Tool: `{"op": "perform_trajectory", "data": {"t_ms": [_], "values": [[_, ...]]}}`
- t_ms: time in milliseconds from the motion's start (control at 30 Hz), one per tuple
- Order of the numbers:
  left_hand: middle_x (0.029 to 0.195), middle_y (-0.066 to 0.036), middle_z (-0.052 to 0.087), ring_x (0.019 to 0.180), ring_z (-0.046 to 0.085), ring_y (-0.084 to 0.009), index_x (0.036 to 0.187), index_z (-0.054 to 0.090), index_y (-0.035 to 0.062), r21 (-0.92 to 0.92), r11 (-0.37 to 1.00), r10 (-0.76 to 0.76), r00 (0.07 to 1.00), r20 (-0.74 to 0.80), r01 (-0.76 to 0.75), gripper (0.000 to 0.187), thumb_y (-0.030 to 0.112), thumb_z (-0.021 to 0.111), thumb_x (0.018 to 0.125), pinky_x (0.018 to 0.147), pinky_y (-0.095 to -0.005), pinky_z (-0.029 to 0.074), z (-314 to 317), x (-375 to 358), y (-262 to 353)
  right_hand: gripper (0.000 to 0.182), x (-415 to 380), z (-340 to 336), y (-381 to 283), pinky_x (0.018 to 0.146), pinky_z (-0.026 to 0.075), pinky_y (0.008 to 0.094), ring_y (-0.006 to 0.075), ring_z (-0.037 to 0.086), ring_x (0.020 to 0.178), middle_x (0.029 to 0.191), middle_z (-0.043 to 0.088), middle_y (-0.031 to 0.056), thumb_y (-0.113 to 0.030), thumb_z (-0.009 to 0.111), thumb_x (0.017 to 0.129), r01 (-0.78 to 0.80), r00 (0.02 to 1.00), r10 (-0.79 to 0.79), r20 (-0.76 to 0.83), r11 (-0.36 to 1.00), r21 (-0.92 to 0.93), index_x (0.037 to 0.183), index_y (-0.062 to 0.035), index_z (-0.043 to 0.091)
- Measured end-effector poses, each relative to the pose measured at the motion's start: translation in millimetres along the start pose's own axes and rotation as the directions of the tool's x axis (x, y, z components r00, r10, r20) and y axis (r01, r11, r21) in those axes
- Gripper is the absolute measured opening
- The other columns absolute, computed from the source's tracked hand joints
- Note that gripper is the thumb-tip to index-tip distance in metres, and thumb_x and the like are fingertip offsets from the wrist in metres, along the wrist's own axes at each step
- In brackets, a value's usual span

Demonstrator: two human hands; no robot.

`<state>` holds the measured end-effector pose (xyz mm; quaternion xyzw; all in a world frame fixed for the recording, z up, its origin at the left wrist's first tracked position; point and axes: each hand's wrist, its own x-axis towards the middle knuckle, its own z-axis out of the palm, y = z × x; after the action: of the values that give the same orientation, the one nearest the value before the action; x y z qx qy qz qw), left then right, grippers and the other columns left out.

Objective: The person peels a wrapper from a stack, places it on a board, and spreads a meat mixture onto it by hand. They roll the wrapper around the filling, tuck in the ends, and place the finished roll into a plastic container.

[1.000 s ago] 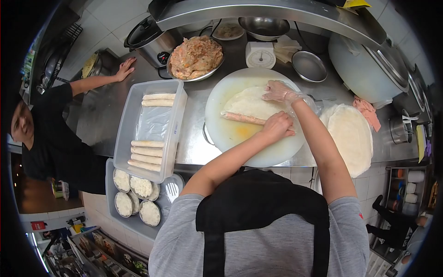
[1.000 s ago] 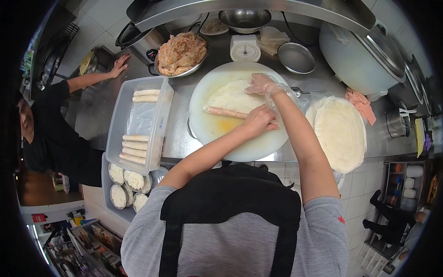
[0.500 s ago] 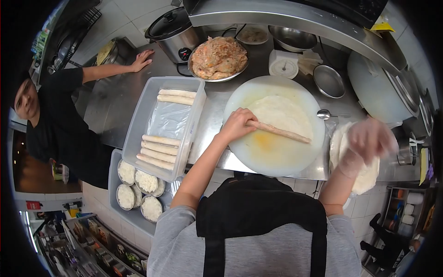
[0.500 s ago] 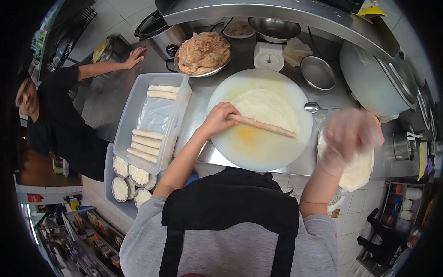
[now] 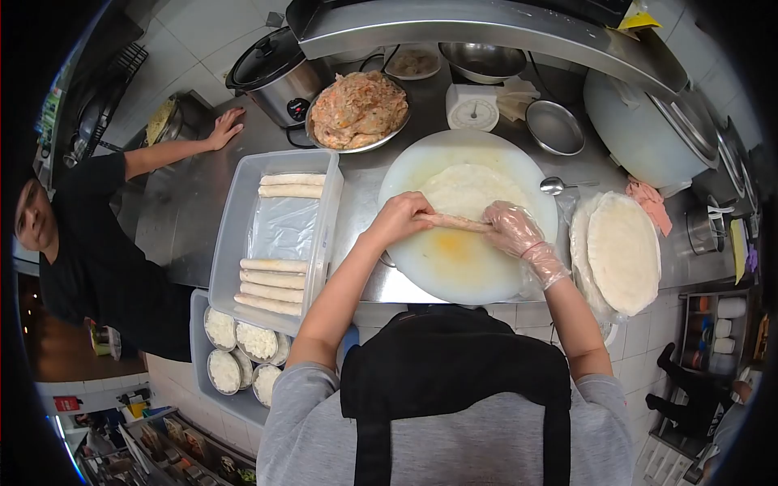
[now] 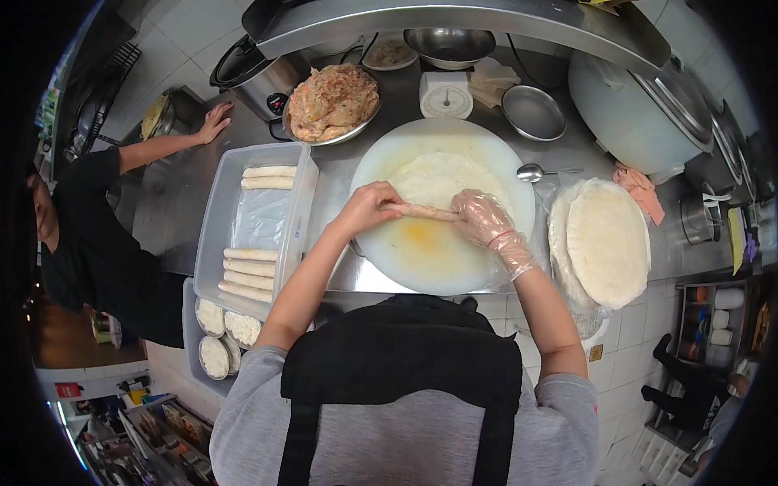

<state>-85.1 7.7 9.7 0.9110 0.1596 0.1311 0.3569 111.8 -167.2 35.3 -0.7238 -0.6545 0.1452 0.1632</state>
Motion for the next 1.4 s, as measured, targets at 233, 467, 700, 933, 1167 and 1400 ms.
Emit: {"op": "perform_trajectory", "data": {"t_ms": [233,467,700,933,1167,1400], "values": [[0.08,-0.01,0.06,0.081,0.058,-0.0274,0.079,0.061,0.0042,0.154,0.983,0.085,0.993,0.077,-0.096,0.028,0.014,0.078,0.059,0.072,-0.0362,0.047,7.8,16.9,15.3,0.019,10.3,10.7,-8.8,0.074,0.047,0.0437,0.0343,0.059,0.083,0.085,0.059,0.0149,-0.014,0.062,0.066,0.08,0.994,-0.078,-0.076,0.997,0.018,0.082,-0.0045,0.058],[0.083,-0.011,0.06,0.087,0.057,-0.0283,0.078,0.059,0.0038,0.136,0.99,0.0,0.983,0.185,-0.026,0.03,0.017,0.078,0.06,0.074,-0.0374,0.047,7.2,22.9,19.9,0.022,20.4,17.7,-7.5,0.073,0.046,0.0421,0.0343,0.058,0.085,0.085,0.059,0.0138,-0.016,0.066,0.065,-0.008,1.0,0.009,0.013,1.0,-0.027,0.082,-0.0051,0.057],[0.084,-0.011,0.06,0.086,0.058,-0.0277,0.084,0.059,0.0037,0.177,0.983,0.001,0.973,0.231,-0.043,0.028,0.014,0.075,0.064,0.074,-0.0372,0.047,4.7,20.9,20.4,0.025,-4.5,2.0,17.7,0.074,0.046,0.0411,0.0332,0.058,0.084,0.083,0.059,0.0131,-0.014,0.068,0.063,-0.077,0.997,0.077,0.018,0.997,0.007,0.084,-0.0053,0.057],[0.086,-0.012,0.061,0.085,0.059,-0.0255,0.089,0.06,0.0009,-0.168,0.971,-0.119,0.953,0.279,0.171,0.027,0.009,0.072,0.066,0.074,-0.0349,0.047,-6.2,26.2,9.3,0.025,-25.0,-9.5,51.3,0.071,0.047,0.0374,0.0317,0.059,0.079,0.079,0.061,0.0133,-0.02,0.068,0.067,-0.212,0.976,0.214,0.048,0.868,0.448,0.085,-0.0048,0.06],[0.096,-0.012,0.063,0.092,0.059,-0.0281,0.098,0.061,0.0024,0.187,0.969,0.177,0.982,-0.065,-0.162,0.023,0.005,0.062,0.075,0.078,-0.0365,0.049,25.1,15.7,18.1,0.013,-20.6,-4.9,56.1,0.071,0.045,0.0388,0.0312,0.058,0.077,0.077,0.059,0.0142,-0.015,0.063,0.075,-0.066,0.987,0.09,-0.132,0.982,0.176,0.078,-0.0024,0.062],[0.103,-0.009,0.062,0.095,0.057,-0.0266,0.101,0.06,0.0019,0.289,0.926,0.302,0.937,-0.174,-0.245,0.025,0.008,0.057,0.077,0.083,-0.0357,0.048,43.6,3.8,18.5,0.019,-25.7,6.1,28.8,0.075,0.046,0.0409,0.0304,0.056,0.085,0.088,0.059,0.0113,-0.013,0.065,0.07,0.154,0.928,-0.176,-0.329,0.984,-0.092,0.087,-0.006,0.061]]}}
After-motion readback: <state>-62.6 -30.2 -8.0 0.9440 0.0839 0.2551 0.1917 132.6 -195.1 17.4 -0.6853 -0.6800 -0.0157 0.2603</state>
